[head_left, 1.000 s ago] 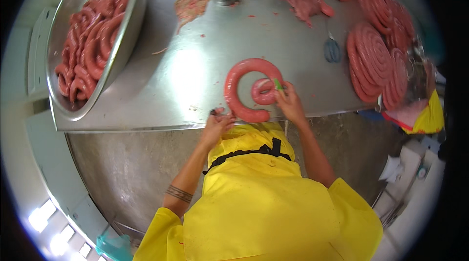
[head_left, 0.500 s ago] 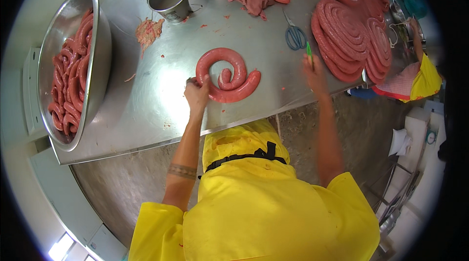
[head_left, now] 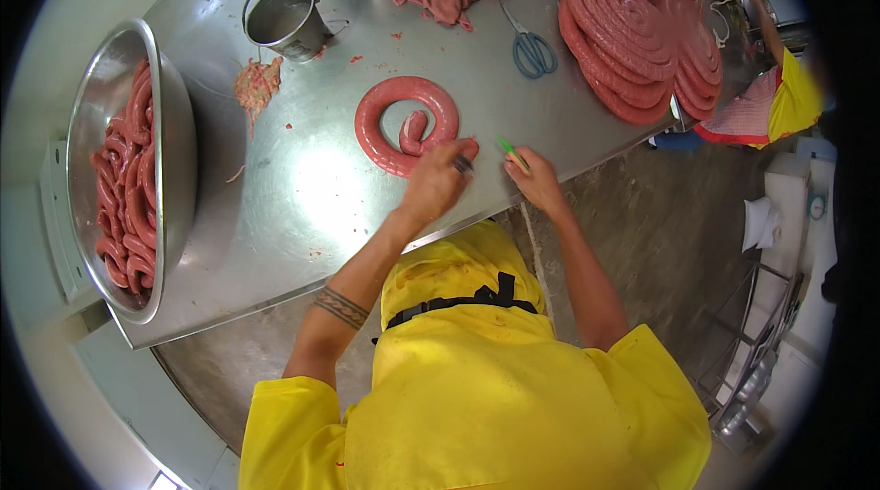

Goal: The person coils long links of raw sausage into spiral shapes on a stainless steel table. They use a green-handled tool to prick the sausage casing and scissors to cut the links into segments. The finished spirals are stacked on the table.

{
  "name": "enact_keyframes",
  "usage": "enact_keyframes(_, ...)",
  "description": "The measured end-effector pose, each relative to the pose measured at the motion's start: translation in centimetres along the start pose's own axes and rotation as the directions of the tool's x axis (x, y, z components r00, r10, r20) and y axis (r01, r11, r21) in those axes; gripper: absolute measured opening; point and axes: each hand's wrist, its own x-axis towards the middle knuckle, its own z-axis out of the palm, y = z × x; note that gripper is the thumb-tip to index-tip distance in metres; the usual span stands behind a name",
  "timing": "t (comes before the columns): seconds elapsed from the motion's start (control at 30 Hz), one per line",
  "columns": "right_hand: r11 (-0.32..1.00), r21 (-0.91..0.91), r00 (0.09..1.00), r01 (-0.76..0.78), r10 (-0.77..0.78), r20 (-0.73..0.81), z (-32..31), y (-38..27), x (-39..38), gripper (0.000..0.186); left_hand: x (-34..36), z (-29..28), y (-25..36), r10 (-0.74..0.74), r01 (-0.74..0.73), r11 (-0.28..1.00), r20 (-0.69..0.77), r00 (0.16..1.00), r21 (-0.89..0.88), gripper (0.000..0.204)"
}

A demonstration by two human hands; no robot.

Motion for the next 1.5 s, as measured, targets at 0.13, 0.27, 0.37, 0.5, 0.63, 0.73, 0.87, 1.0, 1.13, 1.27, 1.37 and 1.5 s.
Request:
enact_keyframes(0.13, 1.0, -0.005, 0.999, 0.019, -0.018, 0.033, 0.8, -1.8, 1.4, 0.022, -0.1, 2.0, 1.0, 0.0, 0.004, 0.976, -0.021, 1.0, 0.219, 0.036)
enact_keyframes(0.27, 0.995, 0.016, 0.994, -0.102, 0.101, 0.03, 1.1, -2.3, 2.0, 0.021, -2.0, 1.2, -0.1, -0.055, 0.044, 0.992, 0.091, 0.994, 0.118, 0.032)
enact_keyframes(0.37, 0.997, 0.065, 0.999, -0.041, 0.043, -0.021, 0.6, -1.3, 2.0, 0.021, -4.3, -0.2, -0.7, -0.011, -0.006, 0.995, 0.168, 0.986, 0.099, 0.028)
enact_keyframes(0.5, 0.992, -0.12, 0.974, 0.039, -0.064, -0.217, -1.4, 1.5, 2.1, 0.019, -4.4, -3.1, -0.3, -0.282, 0.274, 0.959, 0.133, 0.95, 0.078, 0.015)
enact_keyframes(0.63, 0.947, -0.323, 0.873, 0.001, -0.159, -0.462, -3.2, 3.7, 2.9, 0.02, 3.8, -10.1, -0.3, -0.677, 0.635, 0.71, -0.046, 0.735, -0.303, 0.014)
enact_keyframes(0.73, 0.918, -0.383, 0.914, -0.106, -0.062, -0.401, -3.7, 4.2, 3.3, 0.02, 14.6, -17.7, -1.8, -0.369, 0.079, 0.833, -0.444, 0.816, -0.547, 0.018)
enact_keyframes(0.87, 0.903, -0.4, 0.92, -0.155, -0.015, -0.391, -3.5, 4.2, 3.4, 0.019, 28.2, -24.7, -6.7, -0.081, -0.413, 0.795, -0.752, 0.654, -0.445, 0.027)
enact_keyframes(1.0, 0.928, -0.357, 0.917, -0.104, -0.05, -0.396, -3.7, 4.4, 2.8, 0.018, 32.2, -21.9, -13.4, -0.238, 0.041, 0.758, 0.217, 0.947, 0.651, 0.031)
enact_keyframes(1.13, 0.939, -0.33, 0.929, -0.095, -0.036, -0.368, -4.0, 4.7, 2.7, 0.018, 24.2, -16.2, -16.2, -0.305, 0.31, 0.923, -0.057, 0.951, 0.23, 0.028)
enact_keyframes(1.27, 0.918, -0.375, 0.927, -0.131, -0.021, -0.375, -3.7, 5.0, 3.3, 0.018, 21.1, -8.3, -16.3, -0.147, 0.116, 0.939, 0.073, 0.986, 0.323, 0.034)
enact_keyframes(1.37, 0.901, -0.406, 0.925, -0.152, -0.016, -0.381, -3.6, 5.0, 3.5, 0.019, 23.1, -2.5, -15.5, 0.13, 0.053, 0.781, -0.245, 0.961, 0.622, 0.036)
enact_keyframes(1.5, 0.94, -0.334, 0.93, -0.072, -0.058, -0.364, -4.1, 4.9, 3.2, 0.02, 22.2, -3.3, -14.1, -0.424, 0.337, 0.876, 0.218, 0.879, 0.345, 0.04)
